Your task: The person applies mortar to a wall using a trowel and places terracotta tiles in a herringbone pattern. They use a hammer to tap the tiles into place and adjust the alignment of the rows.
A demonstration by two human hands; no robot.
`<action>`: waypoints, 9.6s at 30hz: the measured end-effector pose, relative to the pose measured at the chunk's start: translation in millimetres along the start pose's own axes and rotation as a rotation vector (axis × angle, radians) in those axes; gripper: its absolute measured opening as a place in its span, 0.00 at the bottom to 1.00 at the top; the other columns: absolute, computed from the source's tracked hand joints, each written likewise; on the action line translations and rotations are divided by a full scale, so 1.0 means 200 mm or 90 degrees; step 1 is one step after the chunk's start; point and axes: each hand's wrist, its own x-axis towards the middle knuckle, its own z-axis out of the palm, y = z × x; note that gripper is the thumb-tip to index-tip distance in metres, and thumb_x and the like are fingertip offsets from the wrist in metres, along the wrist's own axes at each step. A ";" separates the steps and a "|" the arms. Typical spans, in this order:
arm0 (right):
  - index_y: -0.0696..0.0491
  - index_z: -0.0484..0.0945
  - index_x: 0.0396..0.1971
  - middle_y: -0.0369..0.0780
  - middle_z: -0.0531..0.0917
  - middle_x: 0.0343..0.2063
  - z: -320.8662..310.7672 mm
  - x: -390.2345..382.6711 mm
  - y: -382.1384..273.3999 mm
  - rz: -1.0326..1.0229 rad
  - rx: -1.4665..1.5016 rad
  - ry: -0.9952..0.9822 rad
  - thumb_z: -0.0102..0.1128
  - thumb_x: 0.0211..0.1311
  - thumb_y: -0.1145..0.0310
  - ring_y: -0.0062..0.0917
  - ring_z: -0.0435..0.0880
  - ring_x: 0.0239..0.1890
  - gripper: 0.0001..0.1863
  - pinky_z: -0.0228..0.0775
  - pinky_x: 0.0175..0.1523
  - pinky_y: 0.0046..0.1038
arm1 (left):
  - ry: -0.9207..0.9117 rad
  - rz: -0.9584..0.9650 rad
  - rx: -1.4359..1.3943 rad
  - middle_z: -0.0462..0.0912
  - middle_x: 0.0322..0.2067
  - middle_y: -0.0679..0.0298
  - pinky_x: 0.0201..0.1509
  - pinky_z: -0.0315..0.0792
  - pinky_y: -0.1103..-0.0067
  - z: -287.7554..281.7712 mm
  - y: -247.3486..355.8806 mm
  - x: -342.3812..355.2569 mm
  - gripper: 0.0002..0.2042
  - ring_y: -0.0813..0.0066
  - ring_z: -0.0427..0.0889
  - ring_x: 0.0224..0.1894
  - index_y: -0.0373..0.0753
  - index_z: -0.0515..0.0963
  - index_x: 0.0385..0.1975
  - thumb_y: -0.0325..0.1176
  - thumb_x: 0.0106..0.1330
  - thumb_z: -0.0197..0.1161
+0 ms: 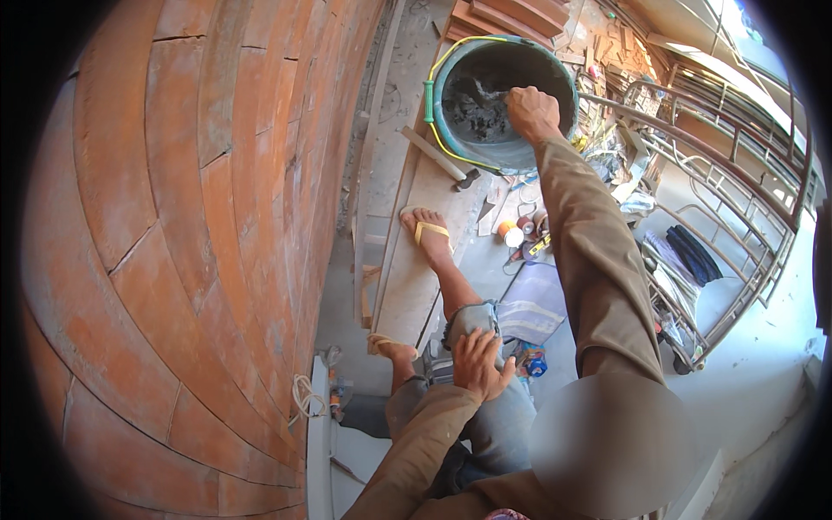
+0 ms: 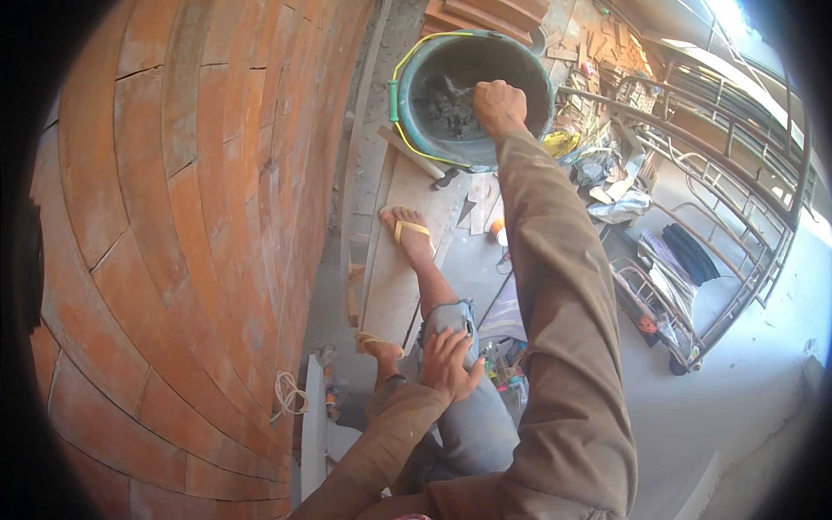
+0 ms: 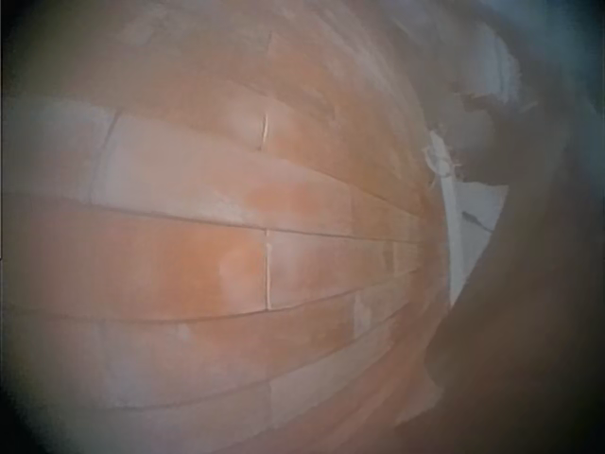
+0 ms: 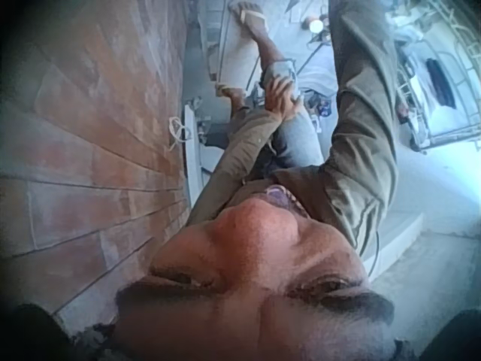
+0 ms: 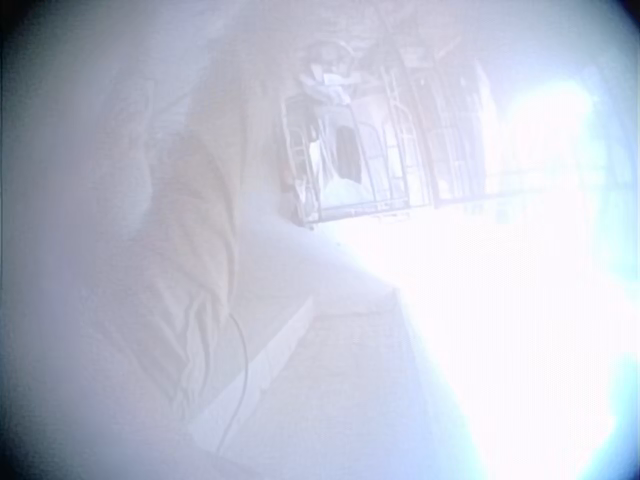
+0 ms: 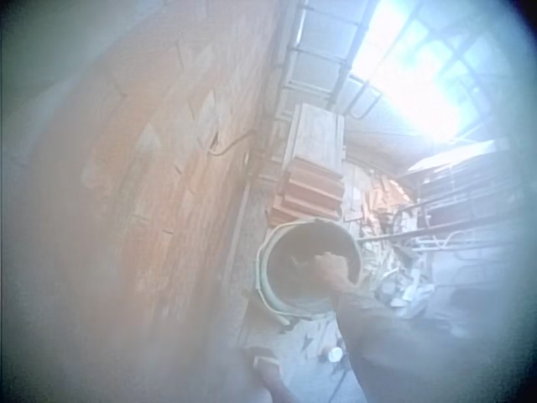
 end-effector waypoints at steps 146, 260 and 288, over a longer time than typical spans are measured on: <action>0.54 0.77 0.47 0.42 0.80 0.31 -2.62 -4.84 -1.67 -1.409 0.368 0.598 0.71 0.52 0.70 0.38 0.82 0.29 0.21 0.73 0.33 0.36 | 1.566 -0.156 0.288 0.82 0.50 0.51 0.57 0.74 0.70 -0.90 0.26 -4.20 0.17 0.56 0.82 0.52 0.32 0.78 0.53 0.28 0.64 0.64; 0.56 0.75 0.23 0.35 0.74 0.16 -2.37 -5.50 -2.07 -1.340 0.604 -0.240 0.48 0.71 0.50 0.20 0.75 0.16 0.25 0.65 0.22 0.26 | 1.546 -0.310 1.086 0.74 0.61 0.52 0.62 0.66 0.61 -1.41 0.28 -5.01 0.26 0.52 0.75 0.54 0.32 0.75 0.57 0.24 0.54 0.57; 0.61 0.74 0.33 0.55 0.80 0.24 -2.16 -5.77 -2.02 -1.474 0.513 0.355 0.51 0.66 0.68 0.55 0.78 0.30 0.10 0.66 0.35 0.50 | 1.548 -0.268 1.042 0.70 0.64 0.54 0.67 0.58 0.57 -1.44 0.18 -5.05 0.27 0.52 0.68 0.65 0.33 0.72 0.61 0.28 0.57 0.54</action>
